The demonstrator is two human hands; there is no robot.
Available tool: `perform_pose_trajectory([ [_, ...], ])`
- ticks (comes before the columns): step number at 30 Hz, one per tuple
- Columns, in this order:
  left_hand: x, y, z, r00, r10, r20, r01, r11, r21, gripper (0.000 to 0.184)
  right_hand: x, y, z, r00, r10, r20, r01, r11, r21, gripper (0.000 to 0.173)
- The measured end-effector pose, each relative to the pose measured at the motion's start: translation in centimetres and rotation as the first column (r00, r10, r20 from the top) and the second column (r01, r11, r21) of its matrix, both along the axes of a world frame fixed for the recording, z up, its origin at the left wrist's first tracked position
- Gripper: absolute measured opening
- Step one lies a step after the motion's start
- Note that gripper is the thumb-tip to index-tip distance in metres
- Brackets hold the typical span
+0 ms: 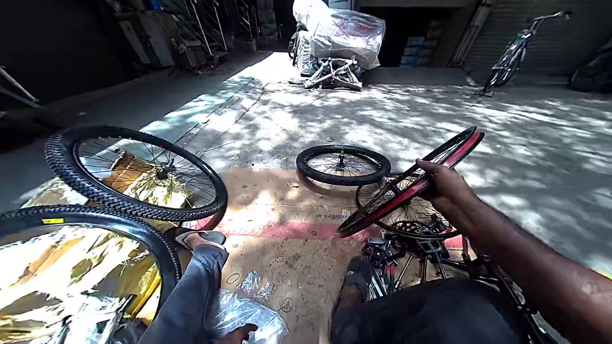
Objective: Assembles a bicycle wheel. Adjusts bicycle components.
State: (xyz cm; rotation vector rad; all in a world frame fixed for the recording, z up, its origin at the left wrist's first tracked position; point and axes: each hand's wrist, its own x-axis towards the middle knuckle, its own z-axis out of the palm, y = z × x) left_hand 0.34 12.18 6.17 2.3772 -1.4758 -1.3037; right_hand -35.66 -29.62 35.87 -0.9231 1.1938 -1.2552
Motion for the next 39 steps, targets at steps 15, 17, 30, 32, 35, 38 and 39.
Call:
perform_pose_trajectory([
  [15, -7.7, -0.6, 14.5, -0.139, 0.173, -0.975, -0.971, 0.171, 0.169, 0.056, 12.6, 29.3, -10.3, 0.845, 0.336, 0.416, -0.528, 0.646, 0.551, 0.046],
  [17, -6.8, -2.0, 13.1, -0.249, 0.254, -0.935, -0.962, 0.049, 0.27, 0.048, 12.5, 28.4, -12.6, 0.875, 0.335, 0.349, -0.483, 0.628, 0.61, 0.044],
  [30, -3.8, -3.8, -3.3, -0.178, 0.74, -0.649, -0.896, 0.152, 0.418, 0.034, 9.3, 25.5, -11.4, 0.772, 0.56, 0.302, -0.629, 0.603, 0.491, 0.035],
  [32, -3.5, -3.3, -4.9, -0.117, 0.801, -0.588, -0.862, 0.212, 0.461, 0.036, 8.4, 25.1, -8.3, 0.736, 0.608, 0.296, -0.675, 0.629, 0.385, 0.034],
  [35, -3.2, -3.0, -6.8, -0.07, 0.853, -0.517, -0.821, 0.245, 0.516, 0.04, 6.2, 23.8, -3.9, 0.637, 0.755, 0.157, -0.77, 0.63, 0.096, 0.039],
  [38, -2.9, -3.4, -7.2, -0.049, 0.878, -0.477, -0.816, 0.24, 0.525, 0.037, 4.6, 21.2, -2.4, 0.634, 0.761, -0.135, -0.771, 0.61, -0.182, 0.046],
  [39, -2.8, -3.5, -7.4, -0.057, 0.881, -0.469, -0.824, 0.224, 0.52, 0.035, 4.4, 20.3, -2.7, 0.656, 0.71, -0.256, -0.755, 0.607, -0.248, 0.046],
])
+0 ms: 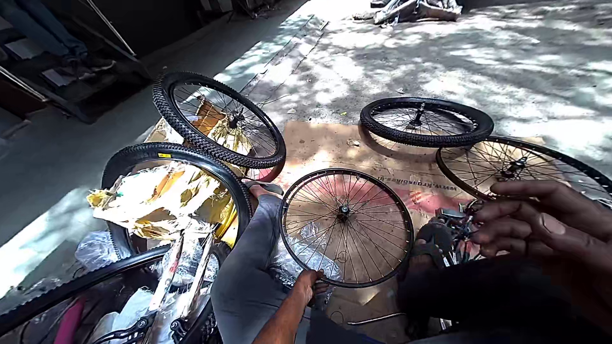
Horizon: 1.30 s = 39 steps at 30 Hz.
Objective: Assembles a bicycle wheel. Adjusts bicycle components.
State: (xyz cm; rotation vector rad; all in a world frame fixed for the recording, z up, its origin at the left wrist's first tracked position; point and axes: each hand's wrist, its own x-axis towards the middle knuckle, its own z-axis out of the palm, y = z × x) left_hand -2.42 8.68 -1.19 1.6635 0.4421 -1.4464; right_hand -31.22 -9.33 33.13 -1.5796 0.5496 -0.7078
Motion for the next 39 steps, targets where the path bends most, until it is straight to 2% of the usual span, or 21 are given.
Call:
perform_pose_trajectory([
  [2, 0.4, -0.1, -0.8, 0.995, 0.067, 0.074, -0.067, 0.998, -0.007, 0.029, -0.1, -1.5, -2.0, 0.99, -0.072, -0.124, 0.034, 0.956, -0.291, 0.049],
  [3, 0.7, -0.2, -1.0, 0.985, 0.121, 0.12, -0.118, 0.993, -0.031, 0.03, -0.2, -1.9, -3.0, 0.959, -0.093, -0.267, -0.032, 0.902, -0.43, 0.053],
  [4, 1.2, -0.3, -1.0, 0.969, 0.174, 0.176, -0.169, 0.985, -0.044, 0.034, -0.4, -2.2, -3.7, 0.884, -0.106, -0.456, -0.18, 0.823, -0.539, 0.06],
  [5, 1.6, -0.5, -0.7, 0.947, 0.214, 0.239, -0.21, 0.977, -0.042, 0.038, -0.6, -2.2, -4.2, 0.779, -0.087, -0.622, -0.365, 0.743, -0.561, 0.065],
  [6, 2.0, -0.6, -0.2, 0.927, 0.235, 0.291, -0.239, 0.971, -0.024, 0.039, -0.8, -2.1, -4.6, 0.669, -0.04, -0.742, -0.522, 0.685, -0.508, 0.065],
  [8, 2.5, -0.7, 0.4, 0.911, 0.234, 0.34, -0.258, 0.966, 0.024, 0.042, -1.3, -1.7, -5.0, 0.505, 0.098, -0.858, -0.669, 0.672, -0.317, 0.063],
  [10, 2.0, -0.8, 0.5, 0.925, 0.168, 0.34, -0.208, 0.974, 0.086, 0.042, -2.2, -1.8, -5.3, 0.446, 0.167, -0.88, -0.69, 0.69, -0.219, 0.064],
  [14, 0.4, -0.4, 0.3, 0.974, 0.056, 0.219, -0.083, 0.99, 0.112, 0.044, -3.0, -1.9, -5.0, 0.484, 0.146, -0.863, -0.634, 0.738, -0.231, 0.063],
  [16, 0.4, -0.2, 0.0, 0.986, 0.054, 0.156, -0.069, 0.993, 0.094, 0.043, -2.9, -2.0, -4.5, 0.505, 0.164, -0.847, -0.626, 0.745, -0.229, 0.062],
  [21, 1.6, -0.2, -0.6, 0.979, 0.103, 0.176, -0.117, 0.991, 0.072, 0.032, -3.1, -1.8, -4.7, 0.499, 0.242, -0.832, -0.669, 0.717, -0.193, 0.062],
  [23, 1.2, 0.0, -0.9, 0.99, 0.008, 0.144, -0.023, 0.994, 0.104, 0.032, -3.0, -1.7, -4.7, 0.496, 0.247, -0.832, -0.68, 0.707, -0.196, 0.063],
  [26, -0.1, -0.1, -0.6, 0.978, -0.209, 0.017, 0.203, 0.965, 0.165, 0.044, -2.8, -1.7, -4.8, 0.486, 0.226, -0.844, -0.677, 0.709, -0.199, 0.064],
  [27, -0.5, -0.2, -0.6, 0.976, -0.217, 0.015, 0.212, 0.962, 0.175, 0.047, -2.8, -1.8, -4.8, 0.477, 0.218, -0.851, -0.678, 0.707, -0.199, 0.065],
  [29, -0.4, -0.8, -0.4, 0.98, -0.08, 0.183, 0.046, 0.982, 0.182, 0.063, -2.5, -1.8, -4.8, 0.466, 0.199, -0.862, -0.675, 0.71, -0.201, 0.065],
  [31, 1.1, -1.0, -0.2, 0.888, 0.071, 0.455, -0.144, 0.981, 0.127, 0.086, -2.4, -1.8, -5.0, 0.451, 0.191, -0.872, -0.678, 0.709, -0.195, 0.065],
  [33, 3.4, -1.0, 0.2, 0.803, 0.181, 0.568, -0.215, 0.977, -0.007, 0.096, -2.2, -1.9, -5.3, 0.429, 0.179, -0.885, -0.69, 0.697, -0.194, 0.067],
  [37, 6.0, -1.2, 0.6, 0.771, 0.211, 0.601, -0.179, 0.977, -0.114, 0.063, -1.3, -1.7, -5.0, 0.383, 0.159, -0.91, -0.715, 0.675, -0.182, 0.066],
  [39, 6.1, -1.4, 0.5, 0.777, 0.265, 0.571, -0.226, 0.964, -0.139, 0.046, -0.9, -1.6, -4.8, 0.378, 0.147, -0.914, -0.716, 0.672, -0.189, 0.065],
])
